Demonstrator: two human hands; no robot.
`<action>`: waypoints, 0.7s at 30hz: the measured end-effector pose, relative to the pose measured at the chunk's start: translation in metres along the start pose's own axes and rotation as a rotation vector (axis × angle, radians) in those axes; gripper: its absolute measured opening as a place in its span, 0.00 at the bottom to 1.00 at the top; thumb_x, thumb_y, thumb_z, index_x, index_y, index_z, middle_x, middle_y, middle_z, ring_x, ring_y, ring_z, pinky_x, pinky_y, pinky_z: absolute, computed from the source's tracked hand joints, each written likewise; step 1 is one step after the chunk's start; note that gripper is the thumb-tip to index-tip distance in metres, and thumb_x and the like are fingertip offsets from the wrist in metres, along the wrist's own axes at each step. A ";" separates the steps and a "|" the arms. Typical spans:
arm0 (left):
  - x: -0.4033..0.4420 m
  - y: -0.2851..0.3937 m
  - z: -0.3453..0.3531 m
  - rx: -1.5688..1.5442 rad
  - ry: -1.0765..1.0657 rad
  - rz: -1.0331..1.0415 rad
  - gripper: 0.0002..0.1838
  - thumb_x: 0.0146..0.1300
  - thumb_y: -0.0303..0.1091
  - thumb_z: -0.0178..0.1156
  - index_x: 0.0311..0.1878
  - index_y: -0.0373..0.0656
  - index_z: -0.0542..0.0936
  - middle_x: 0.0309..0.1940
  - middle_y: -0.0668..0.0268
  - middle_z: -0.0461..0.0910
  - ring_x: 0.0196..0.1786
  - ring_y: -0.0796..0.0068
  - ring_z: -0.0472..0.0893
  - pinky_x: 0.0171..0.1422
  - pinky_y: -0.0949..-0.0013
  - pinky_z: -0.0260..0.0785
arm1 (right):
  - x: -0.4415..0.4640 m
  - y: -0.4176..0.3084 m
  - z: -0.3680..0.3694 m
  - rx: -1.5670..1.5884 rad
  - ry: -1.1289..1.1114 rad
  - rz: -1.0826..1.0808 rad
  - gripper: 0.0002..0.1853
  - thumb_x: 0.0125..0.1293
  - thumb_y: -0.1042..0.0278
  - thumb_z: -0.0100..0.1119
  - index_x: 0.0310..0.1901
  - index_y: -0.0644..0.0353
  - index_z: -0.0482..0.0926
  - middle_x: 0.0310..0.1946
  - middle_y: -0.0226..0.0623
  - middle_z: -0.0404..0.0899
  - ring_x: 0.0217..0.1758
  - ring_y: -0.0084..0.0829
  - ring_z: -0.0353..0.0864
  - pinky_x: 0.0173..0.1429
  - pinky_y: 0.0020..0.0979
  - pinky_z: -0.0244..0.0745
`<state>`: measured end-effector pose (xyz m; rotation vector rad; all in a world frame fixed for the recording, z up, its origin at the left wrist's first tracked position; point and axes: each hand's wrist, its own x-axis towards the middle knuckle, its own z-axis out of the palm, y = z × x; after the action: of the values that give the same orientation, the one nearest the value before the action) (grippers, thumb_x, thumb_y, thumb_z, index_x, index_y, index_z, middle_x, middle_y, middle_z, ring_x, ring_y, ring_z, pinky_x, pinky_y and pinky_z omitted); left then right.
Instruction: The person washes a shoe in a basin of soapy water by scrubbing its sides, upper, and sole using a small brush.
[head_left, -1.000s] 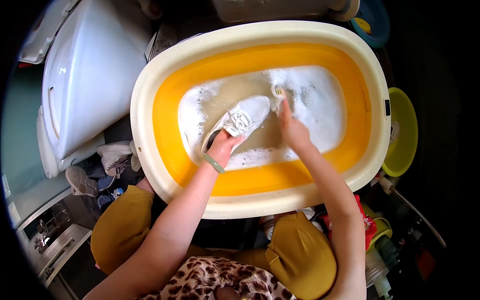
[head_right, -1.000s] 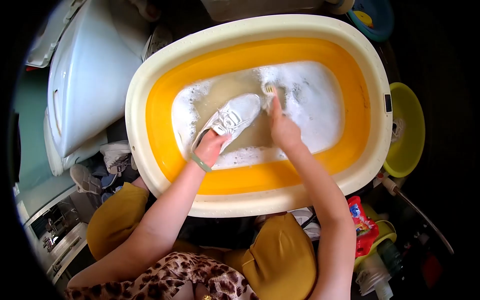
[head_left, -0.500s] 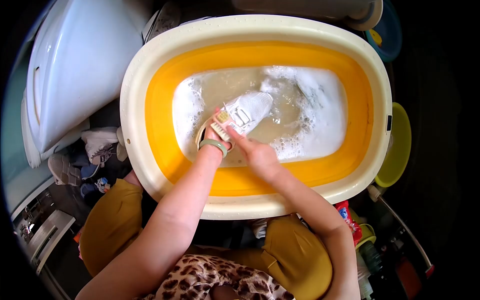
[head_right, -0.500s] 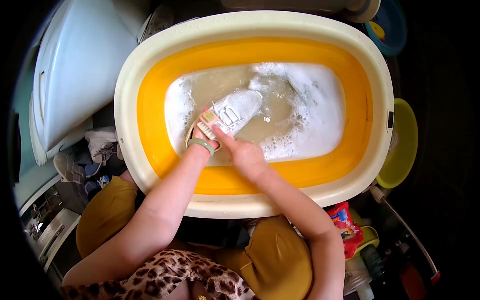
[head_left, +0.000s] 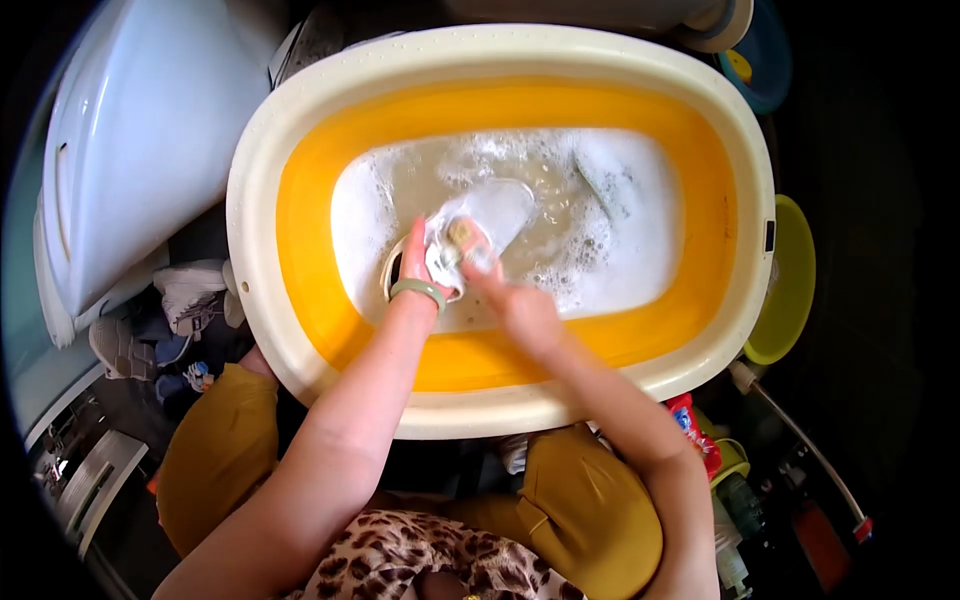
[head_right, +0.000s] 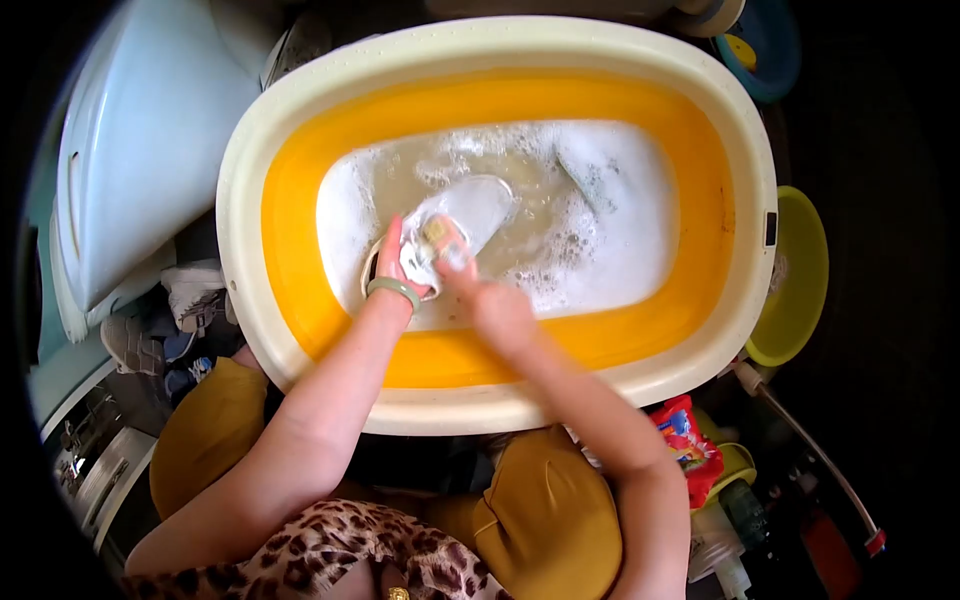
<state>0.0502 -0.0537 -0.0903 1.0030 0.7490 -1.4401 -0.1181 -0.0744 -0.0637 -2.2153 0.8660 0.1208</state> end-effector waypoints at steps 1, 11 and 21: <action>0.002 -0.001 0.001 -0.041 -0.048 0.014 0.32 0.67 0.59 0.42 0.63 0.42 0.67 0.61 0.60 0.70 0.62 0.59 0.69 0.68 0.54 0.58 | 0.009 0.014 -0.003 -0.086 0.000 0.046 0.26 0.65 0.68 0.43 0.65 0.32 0.62 0.23 0.42 0.78 0.19 0.40 0.77 0.22 0.41 0.70; -0.005 0.001 0.014 -0.028 0.068 0.025 0.30 0.68 0.56 0.42 0.62 0.42 0.68 0.58 0.61 0.72 0.60 0.59 0.71 0.67 0.53 0.59 | -0.003 -0.008 0.007 0.218 -0.037 0.110 0.24 0.67 0.59 0.46 0.65 0.33 0.62 0.23 0.46 0.79 0.24 0.45 0.79 0.28 0.43 0.74; -0.026 0.021 0.001 0.082 -0.123 0.265 0.24 0.68 0.35 0.49 0.66 0.38 0.61 0.62 0.58 0.67 0.63 0.61 0.68 0.69 0.57 0.59 | 0.052 0.052 -0.035 0.147 0.043 0.233 0.25 0.66 0.62 0.48 0.65 0.48 0.63 0.43 0.46 0.76 0.42 0.46 0.78 0.45 0.41 0.74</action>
<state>0.0694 -0.0456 -0.0644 1.0250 0.4514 -1.2961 -0.1164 -0.1518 -0.0870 -1.9818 1.1192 0.1164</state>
